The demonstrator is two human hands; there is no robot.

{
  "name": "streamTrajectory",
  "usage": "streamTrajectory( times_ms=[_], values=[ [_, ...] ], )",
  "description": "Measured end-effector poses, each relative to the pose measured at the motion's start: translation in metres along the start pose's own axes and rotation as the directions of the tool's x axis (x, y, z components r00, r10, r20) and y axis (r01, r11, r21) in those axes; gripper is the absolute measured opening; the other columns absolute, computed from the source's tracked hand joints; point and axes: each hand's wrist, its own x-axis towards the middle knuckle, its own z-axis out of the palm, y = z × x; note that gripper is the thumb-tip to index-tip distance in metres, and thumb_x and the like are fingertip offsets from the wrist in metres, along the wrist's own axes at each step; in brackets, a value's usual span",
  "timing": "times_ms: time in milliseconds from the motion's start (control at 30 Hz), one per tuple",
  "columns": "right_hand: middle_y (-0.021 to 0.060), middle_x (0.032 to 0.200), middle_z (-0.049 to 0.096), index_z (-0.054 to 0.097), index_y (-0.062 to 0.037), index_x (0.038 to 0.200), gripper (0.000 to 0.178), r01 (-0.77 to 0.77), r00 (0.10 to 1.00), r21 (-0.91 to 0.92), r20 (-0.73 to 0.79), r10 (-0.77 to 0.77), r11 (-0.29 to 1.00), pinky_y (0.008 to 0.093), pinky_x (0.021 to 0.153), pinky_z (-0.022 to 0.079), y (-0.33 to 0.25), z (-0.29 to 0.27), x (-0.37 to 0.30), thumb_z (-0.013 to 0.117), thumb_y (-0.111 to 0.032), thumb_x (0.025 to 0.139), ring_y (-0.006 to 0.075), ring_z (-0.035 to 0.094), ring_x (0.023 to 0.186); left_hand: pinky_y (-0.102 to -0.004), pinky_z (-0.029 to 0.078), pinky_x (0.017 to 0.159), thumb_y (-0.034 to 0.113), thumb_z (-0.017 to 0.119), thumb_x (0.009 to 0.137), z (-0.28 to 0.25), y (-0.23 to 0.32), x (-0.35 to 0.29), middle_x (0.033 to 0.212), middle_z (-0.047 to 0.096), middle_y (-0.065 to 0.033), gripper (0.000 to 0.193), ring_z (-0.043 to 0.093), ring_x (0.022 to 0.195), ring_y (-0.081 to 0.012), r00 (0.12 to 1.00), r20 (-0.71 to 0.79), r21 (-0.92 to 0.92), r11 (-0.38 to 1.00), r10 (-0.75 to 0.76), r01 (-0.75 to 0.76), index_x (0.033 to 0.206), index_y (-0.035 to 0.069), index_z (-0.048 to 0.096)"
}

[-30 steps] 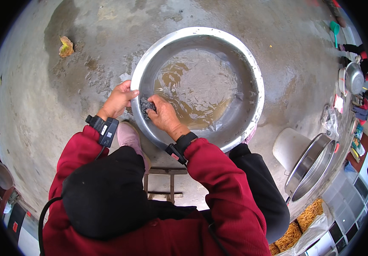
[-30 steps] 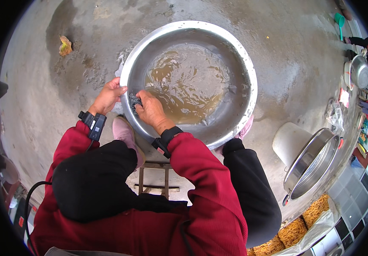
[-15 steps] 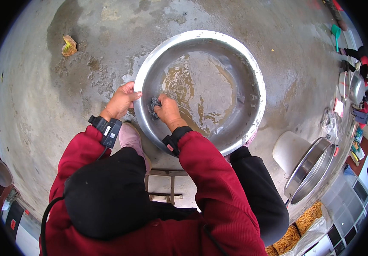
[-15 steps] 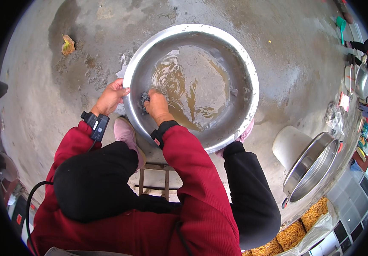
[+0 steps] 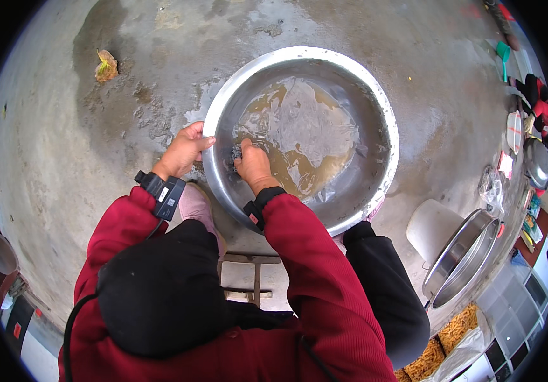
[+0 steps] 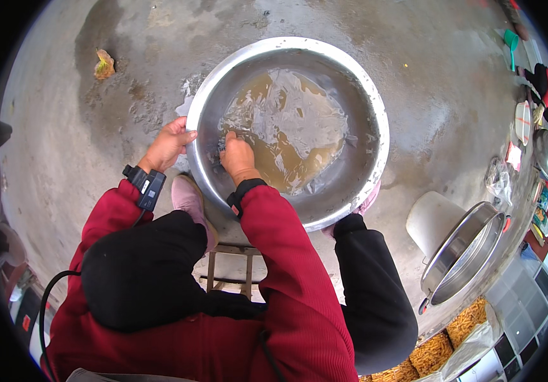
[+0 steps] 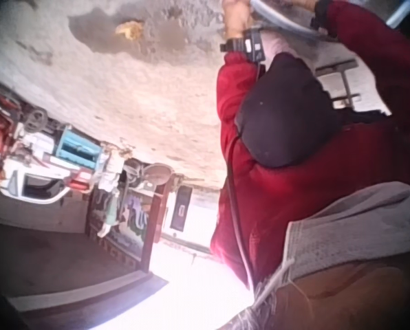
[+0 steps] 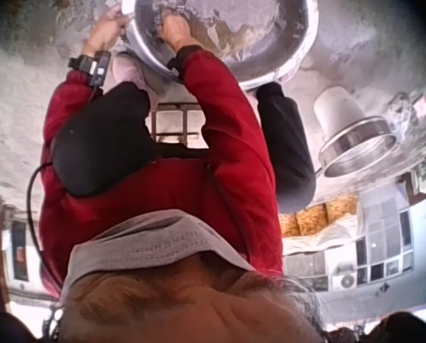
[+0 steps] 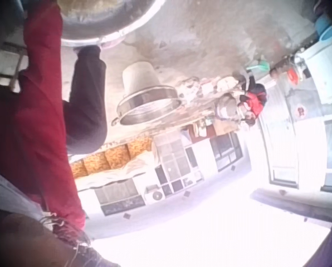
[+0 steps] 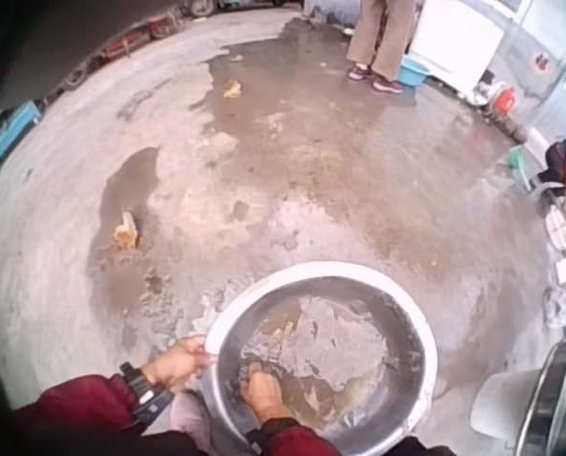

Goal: The person scrubs a perforated metal steamer insert with a steel wool pad, rinses it in a white bucket, and then scrubs the inside of a large metal basin. The person repeatedly dips the pad into the bucket and scrubs different areas of the basin.

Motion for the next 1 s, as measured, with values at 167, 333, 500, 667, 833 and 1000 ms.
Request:
streamTrajectory(
  times_ms=[167, 333, 500, 667, 833, 1000],
  values=[
    [0.0258, 0.086, 0.064, 0.057, 0.0015, 0.092, 0.027, 0.024, 0.999, 0.027, 0.022, -0.025, 0.999, 0.0422, 0.073, 0.052, 0.006, -0.012, 0.009, 0.07, -0.008, 0.07, 0.0372, 0.064, 0.083, -0.0238, 0.051, 0.068, 0.007, 0.059, 0.088, -0.001, 0.002, 0.0, 0.097, 0.064, -0.0009, 0.027, 0.061, 0.082, -0.0073, 1.0, 0.013, 0.01, 1.0, -0.013, 0.013, 0.114, 0.007, 0.056],
    [0.0262, 0.084, 0.063, 0.056, 0.0008, 0.09, 0.027, -0.146, 0.967, 0.282, 0.243, 0.076, 0.948, 0.0413, 0.078, 0.049, 0.005, -0.011, 0.006, 0.07, -0.008, 0.068, 0.0414, 0.062, 0.084, -0.0244, 0.052, 0.069, 0.007, 0.058, 0.088, -0.001, 0.0, 0.001, 0.096, 0.064, -0.001, 0.026, 0.061, 0.082, -0.0077, 1.0, 0.008, 0.01, 1.0, -0.003, 0.003, 0.114, 0.007, 0.056],
    [0.0247, 0.084, 0.064, 0.055, 0.0026, 0.095, 0.032, 0.011, 0.999, -0.039, 0.037, -0.01, 0.999, 0.0428, 0.077, 0.052, -0.001, -0.001, 0.004, 0.069, -0.01, 0.069, 0.04, 0.063, 0.086, -0.0244, 0.052, 0.069, 0.006, 0.058, 0.088, 0.0, -0.002, 0.002, 0.096, 0.064, -0.0007, 0.025, 0.061, 0.081, -0.0076, 1.0, -0.005, -0.017, 1.0, -0.004, 0.004, 0.114, 0.007, 0.056],
    [0.026, 0.085, 0.064, 0.056, 0.0021, 0.096, 0.029, -0.025, 0.997, -0.073, 0.071, 0.03, 0.997, 0.043, 0.078, 0.051, 0.001, -0.015, 0.005, 0.069, -0.01, 0.072, 0.0391, 0.063, 0.086, -0.025, 0.053, 0.069, 0.006, 0.057, 0.089, -0.001, 0.003, 0.0, 0.096, 0.064, -0.0005, 0.025, 0.061, 0.08, -0.008, 1.0, 0.014, 0.023, 1.0, -0.019, 0.019, 0.113, 0.007, 0.057],
    [0.0139, 0.062, 0.057, 0.051, 0.0029, 0.083, 0.022, -0.312, 0.918, 0.477, 0.373, 0.133, 0.821, 0.0334, 0.032, 0.042, -0.001, -0.021, 0.002, 0.07, -0.004, 0.073, 0.0188, 0.054, 0.04, -0.0239, 0.051, 0.069, 0.007, 0.057, 0.089, -0.001, 0.001, 0.001, 0.095, 0.064, -0.0001, 0.025, 0.061, 0.08, -0.0072, 1.0, 0.018, 0.021, 1.0, -0.012, 0.011, 0.114, 0.007, 0.056],
    [0.0198, 0.072, 0.062, 0.054, 0.005, 0.087, 0.027, -0.078, 0.993, 0.198, 0.101, 0.059, 0.977, 0.0404, 0.059, 0.052, -0.003, -0.005, 0.003, 0.071, -0.008, 0.071, 0.0335, 0.063, 0.064, -0.0243, 0.051, 0.069, 0.008, 0.058, 0.089, -0.003, -0.001, 0.005, 0.095, 0.065, -0.0002, 0.025, 0.061, 0.081, -0.0076, 1.0, 0.007, 0.019, 1.0, -0.008, 0.008, 0.114, 0.007, 0.056]
  ],
)
